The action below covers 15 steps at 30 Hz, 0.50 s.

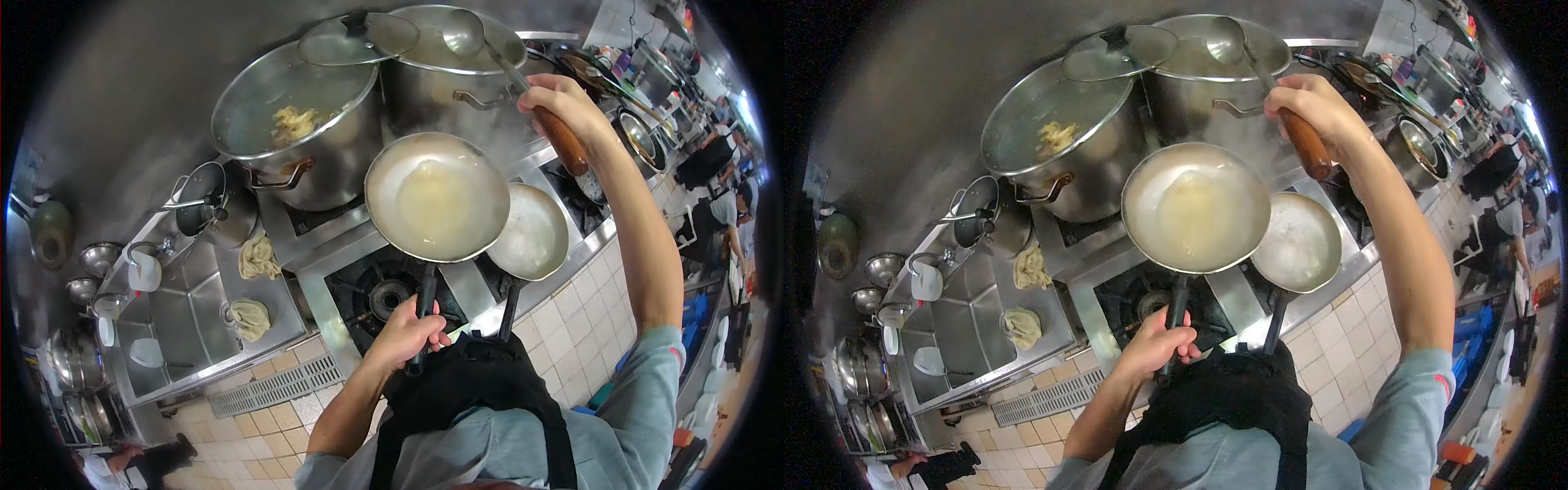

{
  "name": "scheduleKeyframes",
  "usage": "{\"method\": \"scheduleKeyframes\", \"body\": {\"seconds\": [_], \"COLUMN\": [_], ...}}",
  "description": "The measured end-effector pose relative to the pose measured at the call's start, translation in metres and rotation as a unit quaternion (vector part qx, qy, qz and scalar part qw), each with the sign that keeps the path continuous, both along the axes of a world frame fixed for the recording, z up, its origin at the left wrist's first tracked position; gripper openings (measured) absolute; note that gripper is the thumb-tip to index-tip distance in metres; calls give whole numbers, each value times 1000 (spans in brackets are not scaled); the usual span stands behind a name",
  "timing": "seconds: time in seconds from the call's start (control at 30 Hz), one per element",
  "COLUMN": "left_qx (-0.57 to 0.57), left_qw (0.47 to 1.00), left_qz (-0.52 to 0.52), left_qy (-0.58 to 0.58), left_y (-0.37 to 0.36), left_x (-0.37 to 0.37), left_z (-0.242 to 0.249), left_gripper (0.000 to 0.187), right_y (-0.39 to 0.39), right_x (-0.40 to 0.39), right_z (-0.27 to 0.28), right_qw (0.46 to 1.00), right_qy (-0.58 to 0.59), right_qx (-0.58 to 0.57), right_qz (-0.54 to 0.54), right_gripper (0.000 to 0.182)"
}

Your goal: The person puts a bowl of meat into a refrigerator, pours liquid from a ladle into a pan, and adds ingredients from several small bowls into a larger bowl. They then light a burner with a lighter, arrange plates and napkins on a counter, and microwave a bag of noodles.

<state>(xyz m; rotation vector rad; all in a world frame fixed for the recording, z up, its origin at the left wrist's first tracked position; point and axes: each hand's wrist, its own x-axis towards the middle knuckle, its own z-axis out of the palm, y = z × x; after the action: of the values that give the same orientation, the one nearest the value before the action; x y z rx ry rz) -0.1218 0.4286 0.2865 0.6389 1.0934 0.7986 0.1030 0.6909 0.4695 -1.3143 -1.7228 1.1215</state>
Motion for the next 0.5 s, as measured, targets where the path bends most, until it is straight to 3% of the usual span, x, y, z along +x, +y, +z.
{"method": "scheduleKeyframes", "body": {"seconds": [0.13, 0.27, 0.37, 0.43, 0.47, 0.5], "left_qx": [1, 2, 3, 3, 1, -1], "left_qw": [1000, 1000, 1000, 1000, 1000, 1000], "left_qz": [6, 5, 7, 7, 6, 5], "left_qy": [1, 6, 7, 11, 14, 17], "left_y": [0, -1, -1, -1, -1, -1], "left_x": [-2, -3, -3, -3, -3, -3], "left_z": [-2, -4, -3, -2, -1, 0], "left_gripper": [16, 16, 16, 16, 16, 15], "right_y": [15, 27, 24, 35, 43, 47], "right_x": [-9, -12, -14, -15, -7, -1], "right_z": [0, -2, 6, 0, 1, 0], "right_qw": [999, 999, 990, 955, 913, 913], "right_qy": [-2, 5, 78, 244, 332, 332], "right_qx": [-24, -30, -114, -168, -227, -227], "right_qz": [22, 27, 31, 0, 68, 68], "right_gripper": [28, 25, 19, 17, 12, 12]}}
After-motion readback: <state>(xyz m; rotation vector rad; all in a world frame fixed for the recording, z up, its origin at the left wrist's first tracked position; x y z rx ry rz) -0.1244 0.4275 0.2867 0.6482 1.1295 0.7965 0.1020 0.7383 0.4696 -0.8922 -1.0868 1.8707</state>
